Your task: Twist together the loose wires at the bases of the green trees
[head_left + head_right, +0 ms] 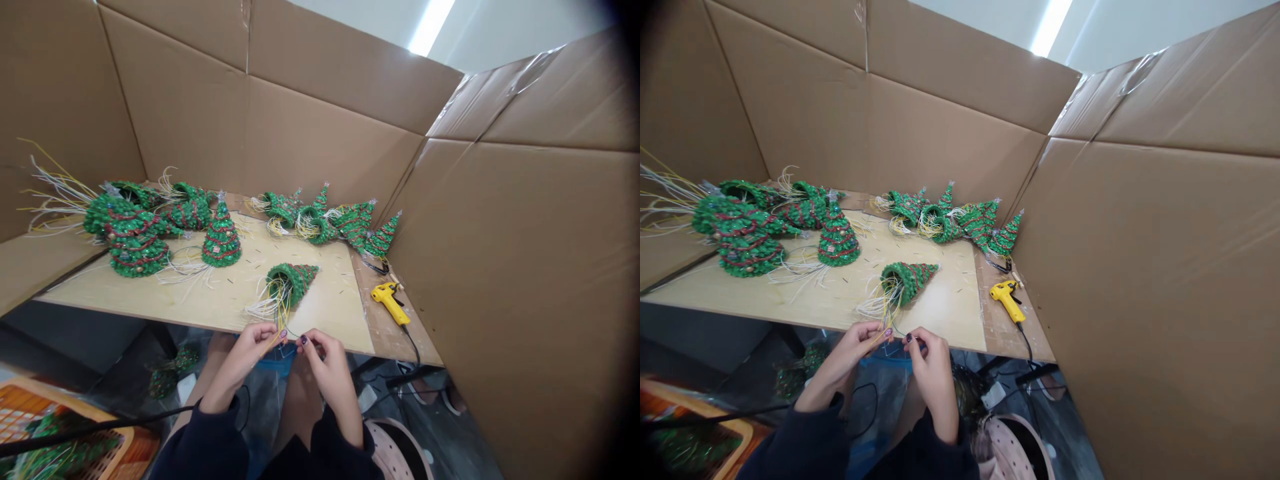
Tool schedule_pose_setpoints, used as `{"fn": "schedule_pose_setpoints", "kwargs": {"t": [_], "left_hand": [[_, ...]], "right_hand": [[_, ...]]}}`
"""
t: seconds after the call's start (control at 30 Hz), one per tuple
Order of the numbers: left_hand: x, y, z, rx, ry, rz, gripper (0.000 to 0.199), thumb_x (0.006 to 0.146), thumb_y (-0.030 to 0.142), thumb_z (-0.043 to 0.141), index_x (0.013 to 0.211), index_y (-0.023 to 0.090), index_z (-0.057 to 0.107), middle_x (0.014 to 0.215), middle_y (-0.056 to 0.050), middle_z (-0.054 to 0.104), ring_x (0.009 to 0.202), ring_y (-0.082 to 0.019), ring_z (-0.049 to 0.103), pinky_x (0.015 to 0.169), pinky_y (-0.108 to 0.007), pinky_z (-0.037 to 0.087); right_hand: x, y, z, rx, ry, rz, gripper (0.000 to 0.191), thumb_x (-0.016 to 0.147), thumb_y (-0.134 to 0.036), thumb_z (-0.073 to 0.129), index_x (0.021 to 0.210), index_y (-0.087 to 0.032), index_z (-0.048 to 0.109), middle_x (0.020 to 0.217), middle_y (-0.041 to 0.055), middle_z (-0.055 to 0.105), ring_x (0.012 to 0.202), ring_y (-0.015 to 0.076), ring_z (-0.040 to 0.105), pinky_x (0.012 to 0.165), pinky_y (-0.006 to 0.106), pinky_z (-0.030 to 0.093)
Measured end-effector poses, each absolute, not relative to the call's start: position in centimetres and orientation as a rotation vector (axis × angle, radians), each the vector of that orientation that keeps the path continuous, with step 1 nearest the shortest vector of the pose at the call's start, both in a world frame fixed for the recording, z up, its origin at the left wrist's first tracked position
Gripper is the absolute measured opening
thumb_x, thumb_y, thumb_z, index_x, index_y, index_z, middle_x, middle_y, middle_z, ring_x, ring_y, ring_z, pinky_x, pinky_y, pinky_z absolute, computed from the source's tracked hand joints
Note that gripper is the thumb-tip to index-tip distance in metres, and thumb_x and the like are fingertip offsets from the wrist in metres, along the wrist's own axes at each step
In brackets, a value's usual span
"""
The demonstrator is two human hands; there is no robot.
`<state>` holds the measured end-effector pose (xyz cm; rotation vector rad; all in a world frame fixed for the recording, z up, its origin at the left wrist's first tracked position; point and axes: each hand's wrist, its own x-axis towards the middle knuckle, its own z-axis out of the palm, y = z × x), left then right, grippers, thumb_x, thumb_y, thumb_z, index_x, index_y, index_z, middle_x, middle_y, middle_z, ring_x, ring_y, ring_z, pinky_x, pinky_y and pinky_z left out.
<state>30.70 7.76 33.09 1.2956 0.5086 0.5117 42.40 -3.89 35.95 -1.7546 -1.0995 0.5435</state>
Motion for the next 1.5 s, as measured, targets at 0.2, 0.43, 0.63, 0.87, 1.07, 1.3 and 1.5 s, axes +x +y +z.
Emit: {"fn": "schedule_pose_setpoints", "kwargs": {"t": [0.2,0.43,0.63,0.87,1.07,1.3,1.5], "left_hand": [[30.2,8.2,32.6,1.352,0.415,0.466,0.028,0.071,0.040,0.069,0.069,0.013,0.065,0.062,0.000,0.058,0.058,-0.010,0.046,0.057,-0.020,0.034],[30.2,8.2,32.8,1.365,0.426,0.415,0.030,0.063,0.040,0.074,0.063,0.013,0.061,0.055,0.004,0.050,0.053,-0.009,0.040,0.053,-0.020,0.031],[30.2,8.5,31.7,1.384,0.414,0.399,0.030,0.066,0.041,0.072,0.065,0.013,0.063,0.058,0.001,0.054,0.056,-0.010,0.044,0.056,-0.021,0.034],[30.1,8.5,31.5,1.554,0.407,0.402,0.032,0.076,0.045,0.063,0.069,0.013,0.069,0.065,-0.003,0.063,0.062,-0.014,0.049,0.059,-0.023,0.035],[29.5,8.9,31.6,1.647,0.446,0.415,0.032,0.079,0.043,0.060,0.072,0.015,0.072,0.067,-0.005,0.065,0.065,-0.017,0.052,0.060,-0.023,0.036],[28.8,9.6,31.5,1.756,0.503,0.410,0.036,0.081,0.047,0.056,0.072,0.016,0.072,0.067,-0.005,0.065,0.066,-0.018,0.053,0.062,-0.024,0.036],[28.4,9.8,31.4,1.870,0.520,0.395,0.035,0.084,0.042,0.052,0.069,0.015,0.069,0.062,-0.003,0.062,0.062,-0.016,0.051,0.059,-0.022,0.032]], "right_hand": [[41.9,-2.9,35.1,-1.713,-1.036,0.574,0.040,0.090,-0.041,0.045,0.073,-0.013,0.067,0.067,0.0050,0.066,0.066,0.0152,0.060,0.061,0.022,0.044],[41.0,-1.9,33.6,-1.703,-0.964,0.593,0.028,0.084,-0.034,0.053,0.092,-0.014,0.071,0.090,0.0085,0.070,0.083,0.0188,0.063,0.070,0.026,0.049],[40.8,-1.4,33.7,-1.546,-0.909,0.685,0.034,0.084,-0.042,0.053,0.079,-0.014,0.070,0.068,0.0042,0.066,0.065,0.0141,0.059,0.058,0.022,0.046],[40.7,-1.1,33.5,-1.469,-0.769,0.698,0.030,0.075,-0.044,0.064,0.077,-0.014,0.065,0.067,0.0038,0.064,0.060,0.0141,0.060,0.057,0.024,0.048],[41.4,-1.5,33.5,-1.442,-0.796,0.685,0.026,0.078,-0.041,0.061,0.075,-0.015,0.058,0.066,0.0018,0.062,0.062,0.0140,0.060,0.062,0.024,0.048],[42.2,-2.2,34.1,-1.508,-0.767,0.618,0.030,0.079,-0.046,0.058,0.078,-0.016,0.058,0.064,0.0015,0.061,0.063,0.0148,0.059,0.059,0.023,0.045],[42.7,-2.5,34.2,-1.482,-0.774,0.613,0.033,0.080,-0.046,0.056,0.081,-0.014,0.063,0.063,0.0024,0.060,0.061,0.0143,0.057,0.058,0.024,0.044]]}}
